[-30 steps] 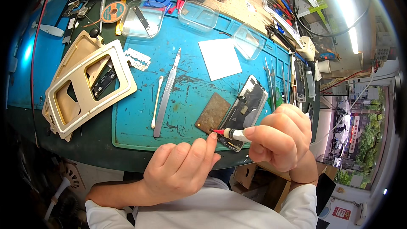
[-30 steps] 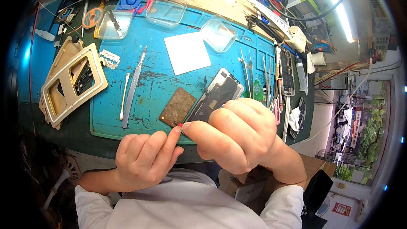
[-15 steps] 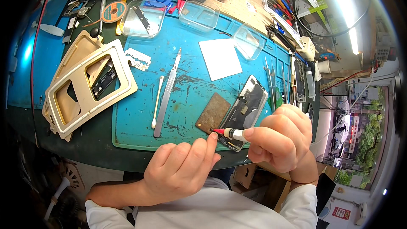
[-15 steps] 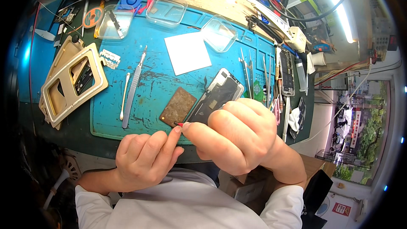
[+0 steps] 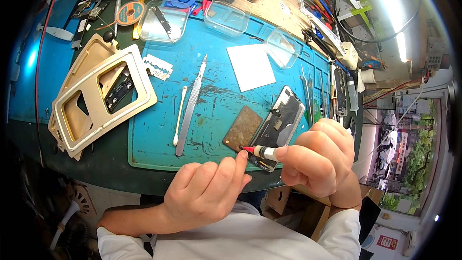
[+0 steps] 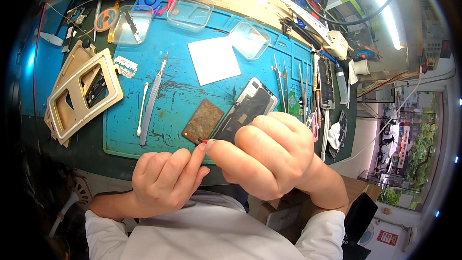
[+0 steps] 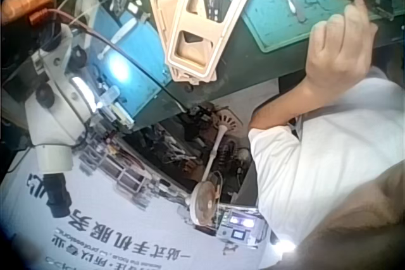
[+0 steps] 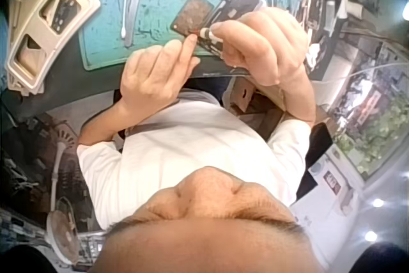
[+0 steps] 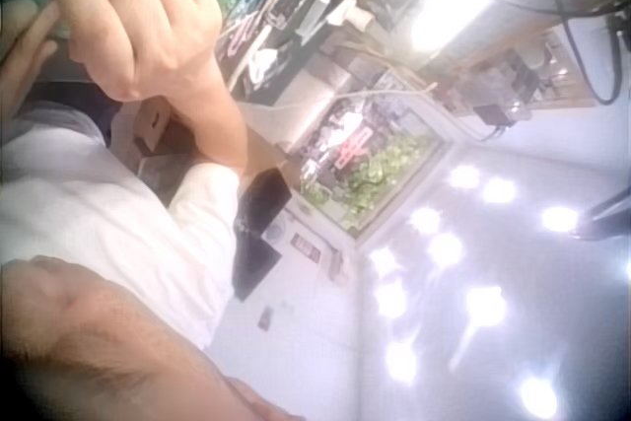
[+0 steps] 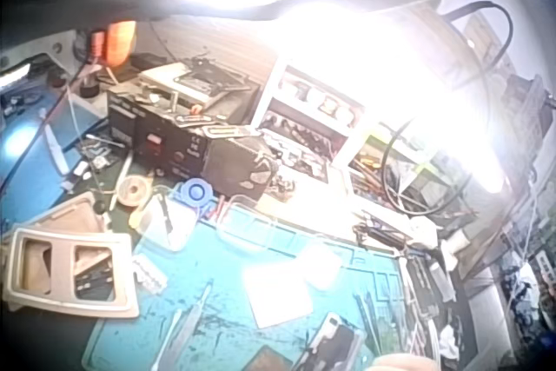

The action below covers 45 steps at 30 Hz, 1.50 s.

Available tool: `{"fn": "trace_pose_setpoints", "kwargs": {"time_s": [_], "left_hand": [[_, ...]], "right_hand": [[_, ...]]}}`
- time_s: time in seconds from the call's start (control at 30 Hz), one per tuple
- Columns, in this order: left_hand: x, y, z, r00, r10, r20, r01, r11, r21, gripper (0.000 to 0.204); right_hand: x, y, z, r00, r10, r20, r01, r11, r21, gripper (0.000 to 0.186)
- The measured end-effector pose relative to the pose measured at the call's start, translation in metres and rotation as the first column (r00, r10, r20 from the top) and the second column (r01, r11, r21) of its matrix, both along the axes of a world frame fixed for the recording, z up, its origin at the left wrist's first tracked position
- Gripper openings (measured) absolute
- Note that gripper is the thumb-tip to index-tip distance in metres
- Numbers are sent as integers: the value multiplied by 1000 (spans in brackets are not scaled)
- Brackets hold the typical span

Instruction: The person applies flux to a small component on a smartphone motherboard using a syringe. They then use tweezers to position the component and a soldering iron to solder it onto the board. Finally, the person reattaches the phone's screen assembly to the chassis.

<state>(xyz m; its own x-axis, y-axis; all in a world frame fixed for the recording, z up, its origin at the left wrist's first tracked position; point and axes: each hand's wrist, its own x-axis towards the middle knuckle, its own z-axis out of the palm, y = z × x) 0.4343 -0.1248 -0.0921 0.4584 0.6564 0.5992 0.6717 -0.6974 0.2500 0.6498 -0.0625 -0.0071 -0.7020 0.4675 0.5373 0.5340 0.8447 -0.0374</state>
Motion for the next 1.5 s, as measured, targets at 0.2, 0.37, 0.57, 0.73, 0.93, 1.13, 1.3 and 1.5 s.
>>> {"fn": "trace_pose_setpoints", "kwargs": {"time_s": [0.2, 0.37, 0.57, 0.73, 0.93, 1.13, 1.3, 1.5], "left_hand": [[0, -1, -1, 1000, 5, 10, -5, 1000, 8, 29], [0, -1, -1, 1000, -1, 7, 1, 1000, 3, 28], [-1, 0, -1, 1000, -4, 4, 4, 1000, 8, 28], [-1, 0, 0, 1000, -7, 5, 7, 1000, 5, 28], [-1, 0, 0, 1000, -3, 0, 3, 1000, 10, 28], [-2, 0, 0, 1000, -8, 1, 8, 1000, 10, 29], [-1, 0, -1, 1000, -8, 5, 8, 1000, 8, 29], [-1, -1, -1, 1000, -9, 9, 9, 1000, 5, 28]], "right_hand": [[1, -6, 14, 994, -15, 110, 29, 991, -127, 18], [1, -6, 14, 993, -20, 113, 34, 991, -130, 17], [2, -4, 9, 997, -14, 80, 20, 997, -76, 15], [-2, 2, 3, 1000, 10, 26, -10, 1000, -6, 14], [0, -4, 15, 992, -9, 129, 24, 993, -119, 19], [-1, -5, 16, 991, -7, 134, 26, 990, -140, 20], [-2, -3, 13, 995, -2, 101, 12, 995, -96, 16], [-3, 0, 7, 997, 9, 77, -6, 999, -34, 13]]}}
